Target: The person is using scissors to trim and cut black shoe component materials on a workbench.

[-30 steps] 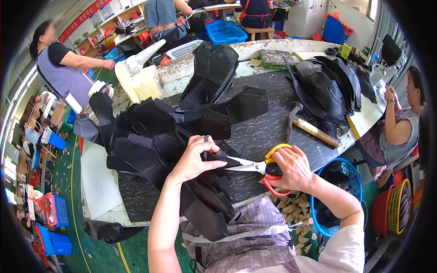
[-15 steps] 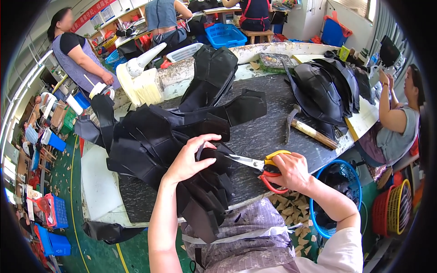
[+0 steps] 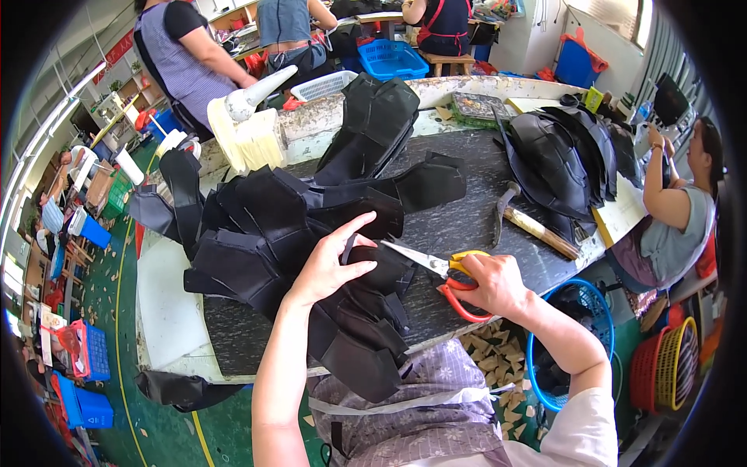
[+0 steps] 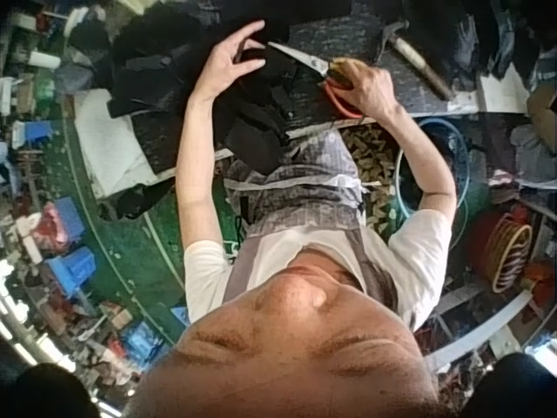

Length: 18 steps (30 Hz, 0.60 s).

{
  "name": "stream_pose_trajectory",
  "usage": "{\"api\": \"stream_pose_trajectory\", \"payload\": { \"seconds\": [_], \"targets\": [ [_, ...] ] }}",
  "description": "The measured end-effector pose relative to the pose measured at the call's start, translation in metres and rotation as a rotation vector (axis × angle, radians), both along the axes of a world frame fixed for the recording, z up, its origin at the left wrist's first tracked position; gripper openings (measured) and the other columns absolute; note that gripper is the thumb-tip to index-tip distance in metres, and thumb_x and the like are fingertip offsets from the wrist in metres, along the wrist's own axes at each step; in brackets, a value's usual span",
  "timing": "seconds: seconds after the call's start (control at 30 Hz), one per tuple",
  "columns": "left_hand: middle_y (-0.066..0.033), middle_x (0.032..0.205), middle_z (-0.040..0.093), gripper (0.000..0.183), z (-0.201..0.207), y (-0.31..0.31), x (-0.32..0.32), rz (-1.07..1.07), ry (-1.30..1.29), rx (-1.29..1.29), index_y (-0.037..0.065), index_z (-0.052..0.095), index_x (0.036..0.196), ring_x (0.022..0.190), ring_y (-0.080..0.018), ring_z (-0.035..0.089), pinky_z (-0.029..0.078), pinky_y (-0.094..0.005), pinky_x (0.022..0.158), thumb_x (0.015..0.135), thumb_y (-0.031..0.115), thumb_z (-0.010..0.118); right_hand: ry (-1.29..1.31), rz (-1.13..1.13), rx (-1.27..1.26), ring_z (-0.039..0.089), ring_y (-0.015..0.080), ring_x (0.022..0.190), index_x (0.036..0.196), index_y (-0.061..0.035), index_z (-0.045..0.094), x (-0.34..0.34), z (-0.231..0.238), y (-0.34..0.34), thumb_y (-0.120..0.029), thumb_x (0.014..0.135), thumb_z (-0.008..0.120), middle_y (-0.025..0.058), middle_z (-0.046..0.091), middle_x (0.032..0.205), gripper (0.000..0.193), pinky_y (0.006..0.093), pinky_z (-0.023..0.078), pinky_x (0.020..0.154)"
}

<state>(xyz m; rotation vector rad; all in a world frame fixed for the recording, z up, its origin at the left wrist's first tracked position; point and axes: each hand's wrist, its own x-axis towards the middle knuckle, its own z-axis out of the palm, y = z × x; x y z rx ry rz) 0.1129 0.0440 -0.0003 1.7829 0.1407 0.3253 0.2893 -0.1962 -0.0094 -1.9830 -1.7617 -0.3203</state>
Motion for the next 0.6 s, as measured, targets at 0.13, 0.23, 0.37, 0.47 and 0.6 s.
{"api": "stream_pose_trajectory", "payload": {
  "seconds": [0.13,0.23,0.37,0.47,0.6],
  "targets": [
    [-0.0022,0.105,0.062,0.069,0.001,0.0,0.0,0.015,-0.048,0.048,0.008,0.044,0.138,0.097,-0.0119,0.058,0.041,-0.0278,0.095,0.075,0.001,0.071,0.133,-0.066,0.058,0.059,0.0279,0.052,0.078,-0.0042,0.057,-0.012,0.018,-0.006,-0.045,0.071,0.077,0.0091,0.056,0.063,0.046,0.0357,0.046,0.048],
    [-0.0028,0.109,0.063,0.057,-0.001,0.002,0.0,0.001,-0.074,0.196,0.01,0.053,0.128,0.099,-0.0142,0.059,0.04,-0.0303,0.095,0.075,0.003,0.07,0.199,-0.005,-0.042,0.059,0.0278,0.051,0.078,-0.0043,0.058,-0.027,0.028,-0.021,-0.045,0.07,0.077,0.0091,0.057,0.063,0.046,0.035,0.047,0.049],
    [-0.0042,0.115,0.064,0.038,-0.002,-0.005,0.005,0.052,-0.089,0.544,0.007,0.062,0.114,0.105,-0.0185,0.058,0.038,-0.0335,0.098,0.077,0.007,0.069,0.088,0.006,-0.149,0.059,0.026,0.057,0.075,-0.005,0.055,-0.039,0.015,-0.032,-0.039,0.064,0.08,0.0078,0.055,0.064,0.044,0.0341,0.047,0.053],
    [-0.0036,0.115,0.065,0.038,-0.007,-0.006,0.005,0.067,-0.117,0.599,0.009,0.062,0.115,0.105,-0.0199,0.058,0.036,-0.0348,0.1,0.078,0.007,0.067,-0.041,-0.014,-0.145,0.061,0.025,0.064,0.079,-0.0059,0.055,-0.039,0.017,-0.03,-0.041,0.064,0.079,0.0067,0.056,0.069,0.045,0.0344,0.048,0.059],
    [-0.0038,0.115,0.065,0.036,-0.007,-0.008,0.006,0.078,-0.112,0.642,0.01,0.063,0.116,0.105,-0.0196,0.058,0.035,-0.0351,0.102,0.08,0.007,0.066,-0.142,-0.007,-0.133,0.062,0.0237,0.067,0.081,-0.0071,0.054,-0.035,0.02,-0.024,-0.042,0.064,0.078,0.0049,0.056,0.071,0.045,0.0344,0.049,0.062]
  ]
}}
